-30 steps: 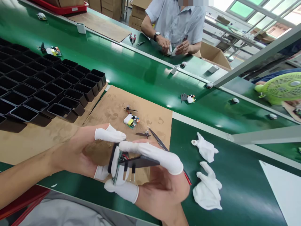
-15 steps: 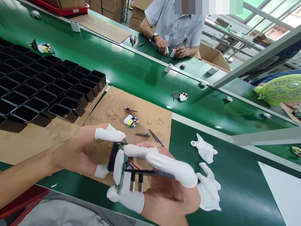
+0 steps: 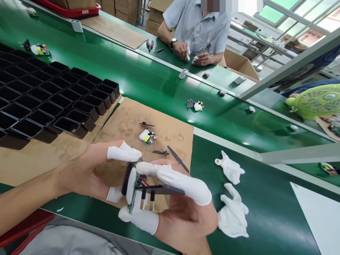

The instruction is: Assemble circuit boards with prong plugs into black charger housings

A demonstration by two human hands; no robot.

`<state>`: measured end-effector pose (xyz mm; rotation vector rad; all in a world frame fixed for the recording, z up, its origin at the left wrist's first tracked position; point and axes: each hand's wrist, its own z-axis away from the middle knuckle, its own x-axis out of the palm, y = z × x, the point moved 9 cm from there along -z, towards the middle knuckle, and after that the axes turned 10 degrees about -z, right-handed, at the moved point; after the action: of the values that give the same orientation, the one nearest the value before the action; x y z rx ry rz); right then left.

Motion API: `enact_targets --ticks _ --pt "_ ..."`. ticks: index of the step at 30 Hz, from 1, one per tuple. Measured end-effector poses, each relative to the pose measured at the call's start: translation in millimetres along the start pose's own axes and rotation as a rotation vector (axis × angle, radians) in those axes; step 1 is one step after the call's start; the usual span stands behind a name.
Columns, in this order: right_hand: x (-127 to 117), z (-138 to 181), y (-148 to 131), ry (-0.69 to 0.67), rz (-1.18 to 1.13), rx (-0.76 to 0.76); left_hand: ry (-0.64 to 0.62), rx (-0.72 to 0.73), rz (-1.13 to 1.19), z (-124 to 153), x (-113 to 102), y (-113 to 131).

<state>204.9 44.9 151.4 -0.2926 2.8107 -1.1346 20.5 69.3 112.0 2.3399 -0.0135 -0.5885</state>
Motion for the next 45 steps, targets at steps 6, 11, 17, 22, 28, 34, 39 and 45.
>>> enact_targets --ticks 6,11,17,22,28,34,39,45 --pt "-4 8 3 0.03 0.057 0.034 -0.012 -0.022 0.008 1 1 -3" --pt "-7 13 3 0.043 0.086 0.002 -0.01 -0.019 0.036 0 1 -2" --pt "-5 10 1 0.025 0.143 -0.012 -0.015 0.001 0.007 -1 1 1" --pt "-4 10 3 0.038 0.106 0.018 -0.001 -0.009 -0.001 1 0 -1" --pt "-3 10 2 0.015 0.071 -0.012 -0.001 0.0 -0.006 0 0 0" --pt "-2 8 4 -0.016 0.062 0.024 -0.009 0.004 -0.013 0 1 0" --pt "-7 11 4 -0.02 0.111 0.039 -0.014 0.006 -0.03 0 1 -1" --pt "-2 6 3 -0.021 0.078 0.008 -0.007 -0.002 0.011 1 1 -1"
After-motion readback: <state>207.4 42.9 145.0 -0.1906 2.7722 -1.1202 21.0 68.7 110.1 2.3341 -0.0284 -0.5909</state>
